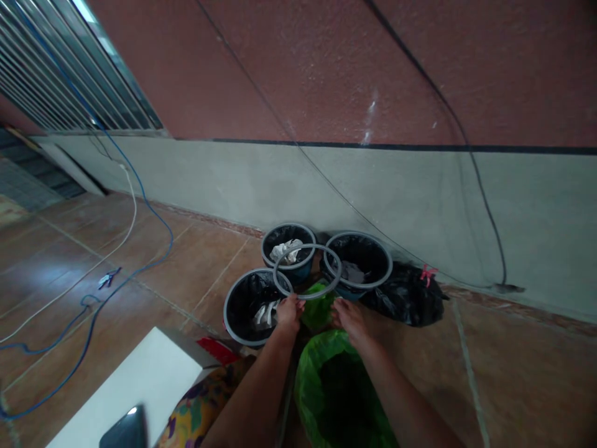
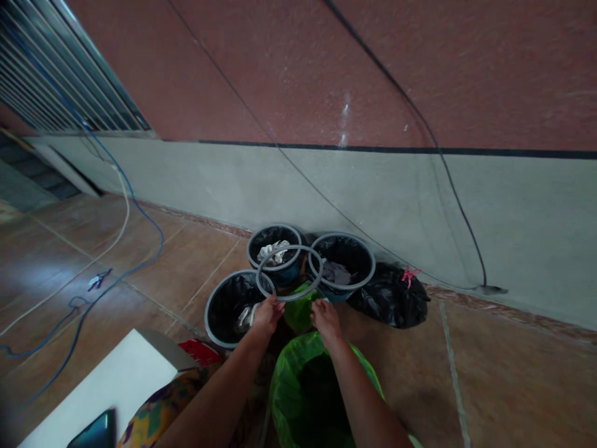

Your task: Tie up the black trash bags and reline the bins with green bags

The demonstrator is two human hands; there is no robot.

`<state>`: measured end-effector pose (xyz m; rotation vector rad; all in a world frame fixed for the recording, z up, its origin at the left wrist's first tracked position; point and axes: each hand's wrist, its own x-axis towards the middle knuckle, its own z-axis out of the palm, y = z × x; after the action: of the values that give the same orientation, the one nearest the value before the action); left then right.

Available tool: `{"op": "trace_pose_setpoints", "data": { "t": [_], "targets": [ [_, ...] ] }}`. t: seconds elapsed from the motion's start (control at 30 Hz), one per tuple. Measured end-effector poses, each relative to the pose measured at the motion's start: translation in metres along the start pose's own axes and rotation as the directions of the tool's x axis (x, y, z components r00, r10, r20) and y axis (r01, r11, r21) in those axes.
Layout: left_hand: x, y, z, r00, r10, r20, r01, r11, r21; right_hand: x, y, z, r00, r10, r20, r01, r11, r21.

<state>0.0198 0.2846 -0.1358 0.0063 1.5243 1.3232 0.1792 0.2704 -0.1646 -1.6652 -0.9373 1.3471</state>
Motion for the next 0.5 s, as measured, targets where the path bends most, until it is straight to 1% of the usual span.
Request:
{"op": "trace_pose_setpoints", "data": {
  "t": [0.07,0.1,0.13,0.2,0.27,0.33,0.4,0.5],
  "targets": [
    [-0.006,0.011,-0.009,1.0,-0.002,0.001,0.002,1.0,-0.003,-0.015,-0.004,-0.017,0.999,0.042,-0.005,-0.041,0.997,0.066],
    [-0.01,0.017,-0.015,1.0,0.001,0.021,-0.001,1.0,-0.004,-0.024,-0.004,-0.027,0.999,0.048,-0.016,-0.046,0.995,0.092],
    [-0.016,0.024,-0.02,0.999,0.007,0.053,-0.007,1.0,-0.001,-0.034,-0.004,-0.04,0.998,0.049,-0.032,-0.045,0.993,0.107],
    [-0.03,0.035,-0.033,0.988,0.03,0.15,-0.034,0.999,0.023,-0.056,0.001,-0.068,0.993,0.06,-0.104,-0.045,0.989,0.14],
    [-0.05,0.041,-0.048,0.966,0.053,0.251,-0.077,0.993,0.089,-0.081,0.01,-0.096,0.979,0.111,-0.169,-0.076,0.977,0.198],
    [-0.071,0.038,-0.065,0.936,0.054,0.348,-0.127,0.973,0.191,-0.106,0.02,-0.121,0.965,0.17,-0.199,-0.109,0.952,0.287],
    [-0.093,0.026,-0.084,0.901,0.032,0.432,-0.173,0.941,0.291,-0.128,0.029,-0.14,0.952,0.226,-0.206,-0.138,0.919,0.369],
    [-0.117,0.0,-0.109,0.865,-0.026,0.5,-0.228,0.869,0.44,-0.153,0.043,-0.154,0.94,0.277,-0.199,-0.179,0.897,0.404]
  ]
}}
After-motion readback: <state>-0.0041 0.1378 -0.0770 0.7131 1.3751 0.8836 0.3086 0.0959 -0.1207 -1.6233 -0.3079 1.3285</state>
